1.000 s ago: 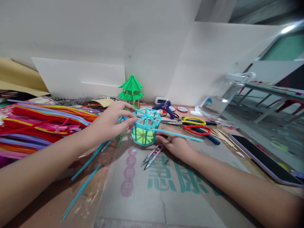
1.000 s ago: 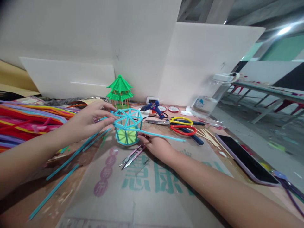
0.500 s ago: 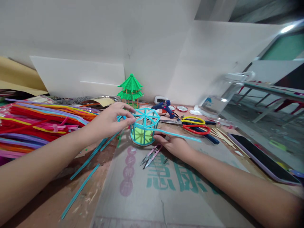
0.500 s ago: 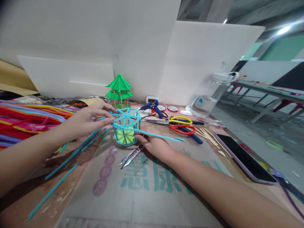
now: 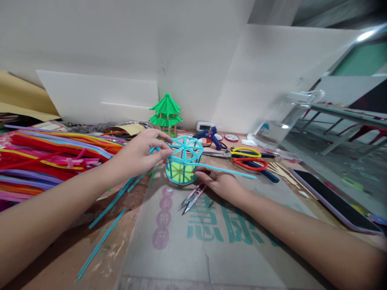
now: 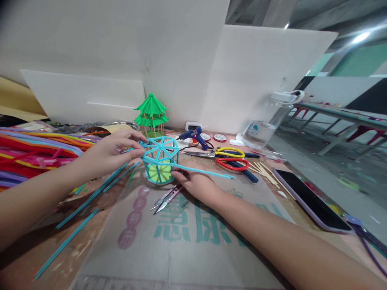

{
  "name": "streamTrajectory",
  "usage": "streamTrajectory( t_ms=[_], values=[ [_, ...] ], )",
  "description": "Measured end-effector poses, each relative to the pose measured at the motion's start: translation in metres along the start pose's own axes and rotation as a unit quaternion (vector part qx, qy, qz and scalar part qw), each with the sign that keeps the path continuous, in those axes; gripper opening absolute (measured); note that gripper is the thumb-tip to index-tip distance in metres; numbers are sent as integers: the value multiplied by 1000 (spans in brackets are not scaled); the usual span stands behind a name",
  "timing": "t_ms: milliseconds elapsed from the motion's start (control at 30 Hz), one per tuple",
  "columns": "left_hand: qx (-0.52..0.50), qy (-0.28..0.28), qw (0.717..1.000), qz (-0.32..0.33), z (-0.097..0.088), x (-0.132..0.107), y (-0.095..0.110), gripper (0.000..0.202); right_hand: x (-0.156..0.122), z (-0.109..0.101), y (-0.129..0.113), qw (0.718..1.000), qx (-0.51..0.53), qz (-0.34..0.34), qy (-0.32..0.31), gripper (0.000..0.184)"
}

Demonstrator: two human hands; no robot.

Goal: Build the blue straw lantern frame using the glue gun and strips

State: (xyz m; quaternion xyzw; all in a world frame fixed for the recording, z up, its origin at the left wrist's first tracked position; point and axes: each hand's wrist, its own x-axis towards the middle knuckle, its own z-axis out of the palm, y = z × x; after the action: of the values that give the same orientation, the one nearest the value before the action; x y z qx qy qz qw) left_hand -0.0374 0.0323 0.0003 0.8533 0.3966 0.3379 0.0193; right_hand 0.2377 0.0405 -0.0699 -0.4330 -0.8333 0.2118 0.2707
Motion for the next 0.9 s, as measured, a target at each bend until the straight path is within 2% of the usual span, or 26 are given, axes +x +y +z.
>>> streamTrajectory(
  t_ms=[267,433,667,900],
  values=[
    [59,34,997,46,-14,0,8,26,-1,0,0,1000,6,-13,6,25],
    [84,32,994,63,-14,-2,8,22,-1,0,0,1000,7,-14,8,24],
    [65,15,996,65,-8,-2,2,25,1,-1,-2,999,-18,-36,7,23],
    [17,-1,999,39,-8,1,-1,28,1,2,3,999,-27,-23,2,26]
  ],
)
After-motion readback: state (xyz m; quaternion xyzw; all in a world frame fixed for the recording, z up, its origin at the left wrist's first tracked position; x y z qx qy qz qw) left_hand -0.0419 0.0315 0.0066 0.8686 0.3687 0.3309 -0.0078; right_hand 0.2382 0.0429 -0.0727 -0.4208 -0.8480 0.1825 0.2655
